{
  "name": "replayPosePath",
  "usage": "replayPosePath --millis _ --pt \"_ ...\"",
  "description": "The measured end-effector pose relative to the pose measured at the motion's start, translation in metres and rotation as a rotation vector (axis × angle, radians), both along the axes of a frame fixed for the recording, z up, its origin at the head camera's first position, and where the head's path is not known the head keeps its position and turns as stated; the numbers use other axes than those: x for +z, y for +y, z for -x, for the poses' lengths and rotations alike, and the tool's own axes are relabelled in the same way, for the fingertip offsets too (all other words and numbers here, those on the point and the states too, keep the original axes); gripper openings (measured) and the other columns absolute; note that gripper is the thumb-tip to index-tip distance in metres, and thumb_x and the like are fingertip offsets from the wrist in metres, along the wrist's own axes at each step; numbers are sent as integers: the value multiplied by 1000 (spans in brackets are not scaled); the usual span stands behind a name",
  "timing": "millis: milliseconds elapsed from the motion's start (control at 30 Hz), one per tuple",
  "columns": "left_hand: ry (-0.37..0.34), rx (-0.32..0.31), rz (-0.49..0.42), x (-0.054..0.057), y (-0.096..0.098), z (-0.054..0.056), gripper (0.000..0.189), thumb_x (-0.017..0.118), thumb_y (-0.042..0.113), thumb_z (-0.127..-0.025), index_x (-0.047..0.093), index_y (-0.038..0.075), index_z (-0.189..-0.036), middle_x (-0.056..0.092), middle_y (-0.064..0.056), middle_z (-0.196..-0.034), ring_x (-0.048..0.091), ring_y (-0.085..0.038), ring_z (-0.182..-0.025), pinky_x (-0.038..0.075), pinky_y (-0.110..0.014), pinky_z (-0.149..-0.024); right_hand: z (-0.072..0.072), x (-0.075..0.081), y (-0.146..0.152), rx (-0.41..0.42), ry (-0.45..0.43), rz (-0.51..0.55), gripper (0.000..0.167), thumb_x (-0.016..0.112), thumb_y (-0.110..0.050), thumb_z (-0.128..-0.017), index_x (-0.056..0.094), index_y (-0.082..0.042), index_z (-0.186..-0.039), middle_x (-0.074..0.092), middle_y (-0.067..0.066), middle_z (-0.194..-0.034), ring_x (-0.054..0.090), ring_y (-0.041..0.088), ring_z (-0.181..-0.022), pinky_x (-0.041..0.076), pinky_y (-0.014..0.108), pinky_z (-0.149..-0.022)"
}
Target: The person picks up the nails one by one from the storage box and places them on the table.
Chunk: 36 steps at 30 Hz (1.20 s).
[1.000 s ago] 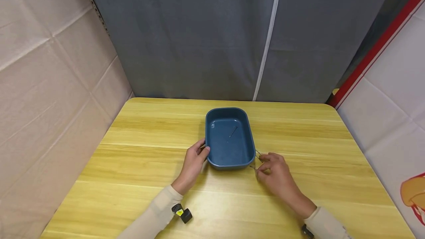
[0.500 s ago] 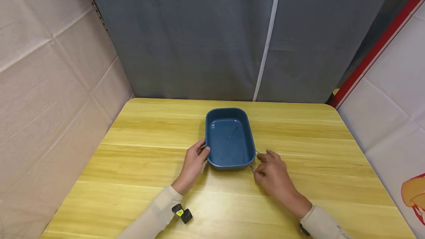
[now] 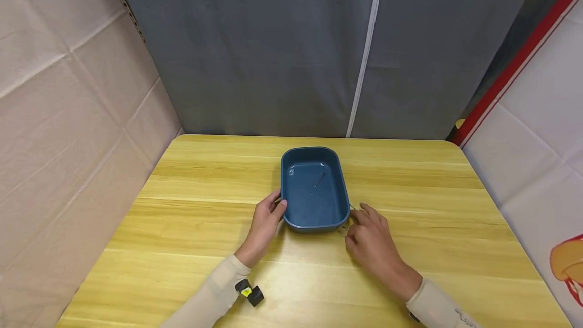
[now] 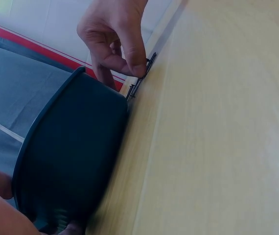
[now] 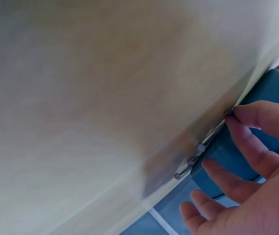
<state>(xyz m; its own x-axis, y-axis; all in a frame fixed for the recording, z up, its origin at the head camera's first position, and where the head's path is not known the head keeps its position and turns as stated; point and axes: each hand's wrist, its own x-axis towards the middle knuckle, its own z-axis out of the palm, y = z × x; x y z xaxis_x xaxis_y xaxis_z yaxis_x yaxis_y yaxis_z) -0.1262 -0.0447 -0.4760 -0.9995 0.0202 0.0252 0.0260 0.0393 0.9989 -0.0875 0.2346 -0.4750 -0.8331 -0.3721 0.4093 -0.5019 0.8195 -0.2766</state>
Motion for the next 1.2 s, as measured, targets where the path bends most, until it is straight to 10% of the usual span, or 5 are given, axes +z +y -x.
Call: replayPosePath --millis 233,700,1000,1200 --pt "-10 -3 -12 1 1 1 50 55 7 -115 47 -9 -161 61 -28 -150 63 -40 -132 54 -42 -107 5 0 4 28 98 104 21 89 3 -76 79 -16 -73 80 21 -111 67 56 -119 54 76 -92" --pt "-9 -6 -17 0 0 0 49 55 7 -114 48 -9 -160 63 -28 -148 64 -39 -130 55 -39 -104 8 21 5 -163 -138 452 4 86 -1 -92 86 -2 -95 77 20 -127 61 45 -128 46 66 -104" --pt "-5 -4 -16 0 0 1 49 56 6 -114 48 -10 -160 62 -28 -150 63 -40 -132 55 -39 -105 17 22 -4 -201 -112 545 9 88 -9 -94 87 -3 -101 77 16 -128 61 36 -127 41 37 -102" --pt "-2 -1 -14 -1 0 1 49 55 5 -114 48 -11 -160 62 -29 -150 63 -40 -134 55 -44 -110 24 20 -12 -170 -105 562 10 87 -4 -93 86 0 -102 76 19 -130 59 39 -128 42 45 -103"
